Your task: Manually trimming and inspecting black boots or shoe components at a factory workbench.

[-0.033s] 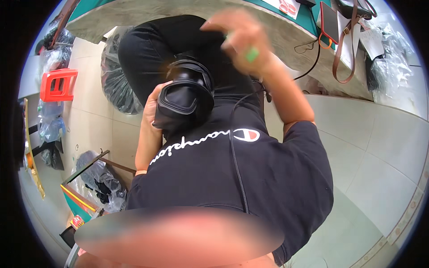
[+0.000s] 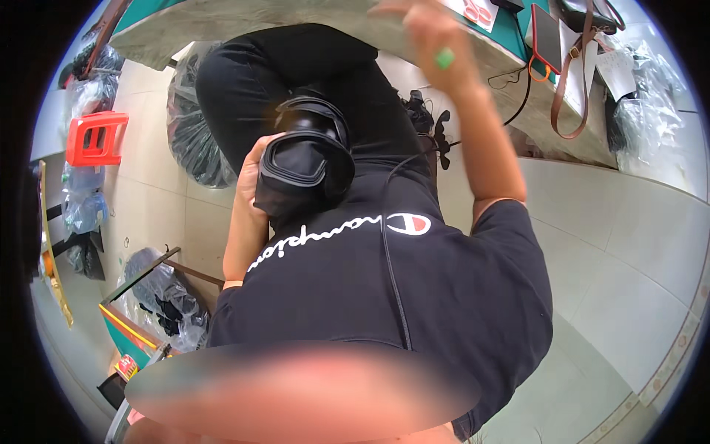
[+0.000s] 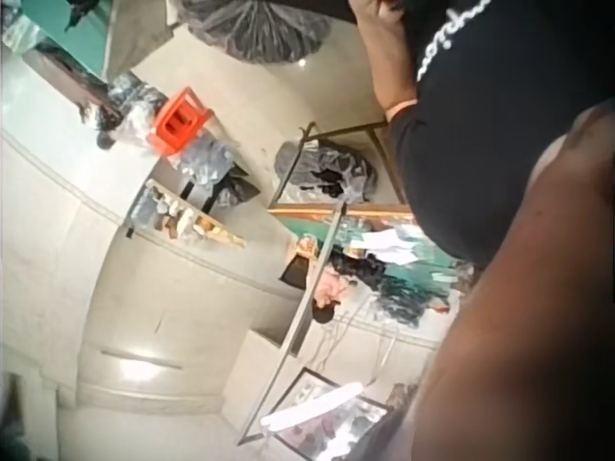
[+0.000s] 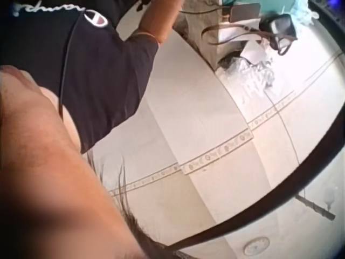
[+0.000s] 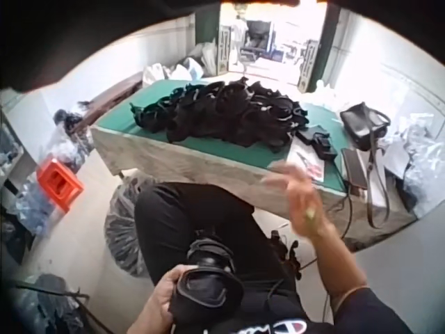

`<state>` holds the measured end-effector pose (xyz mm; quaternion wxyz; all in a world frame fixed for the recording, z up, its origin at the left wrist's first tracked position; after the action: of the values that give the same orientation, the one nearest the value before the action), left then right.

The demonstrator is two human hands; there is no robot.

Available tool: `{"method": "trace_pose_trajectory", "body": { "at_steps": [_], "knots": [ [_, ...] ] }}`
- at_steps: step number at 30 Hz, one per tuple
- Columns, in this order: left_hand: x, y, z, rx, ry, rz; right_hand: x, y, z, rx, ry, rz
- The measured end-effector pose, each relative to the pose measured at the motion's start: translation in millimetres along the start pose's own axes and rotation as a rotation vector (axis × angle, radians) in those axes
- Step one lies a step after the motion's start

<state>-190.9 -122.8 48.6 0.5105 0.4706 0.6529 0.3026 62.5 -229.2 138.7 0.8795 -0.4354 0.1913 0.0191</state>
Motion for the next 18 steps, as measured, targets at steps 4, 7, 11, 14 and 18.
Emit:
{"method": "trace_pose_trajectory", "body": {
  "at_steps": [4, 7, 11, 14, 18],
  "knots": [
    [-4.4, 0.4, 8.1, -0.069, 0.024, 0.086, 159.8, -32.4, 13.7, 0.198, 0.188, 0.017],
    [-7.0, -3.3, 11.5, -0.104, 0.038, 0.021, 237.5, -11.2, -5.8, -0.417, 0.369, -0.678],
    [-12.4, -4.5, 12.2, -0.153, -0.048, -0.054, 246.6, -21.8, -13.4, -0.341, 0.166, -0.837],
    [-13.5, 1.2, 8.2, -0.034, -0.045, -0.065, 211.0, -31.2, -4.2, -0.386, 0.232, -0.818],
    [-14.7, -1.3, 12.3, -0.121, 0.023, -0.046, 82.7, -31.8, 3.0, -0.255, 0.274, -0.429]
  ]
}}
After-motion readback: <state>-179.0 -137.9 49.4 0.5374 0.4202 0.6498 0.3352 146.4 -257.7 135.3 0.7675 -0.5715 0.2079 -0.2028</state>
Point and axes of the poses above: each hand's wrist, its own z-axis towards the middle knuckle, its own y-axis out of the palm, x = y × z, the point moved 3 cm from there along z, towards the middle knuckle, and after that the axes turned 15 degrees about -z, right-handed, at the moved point
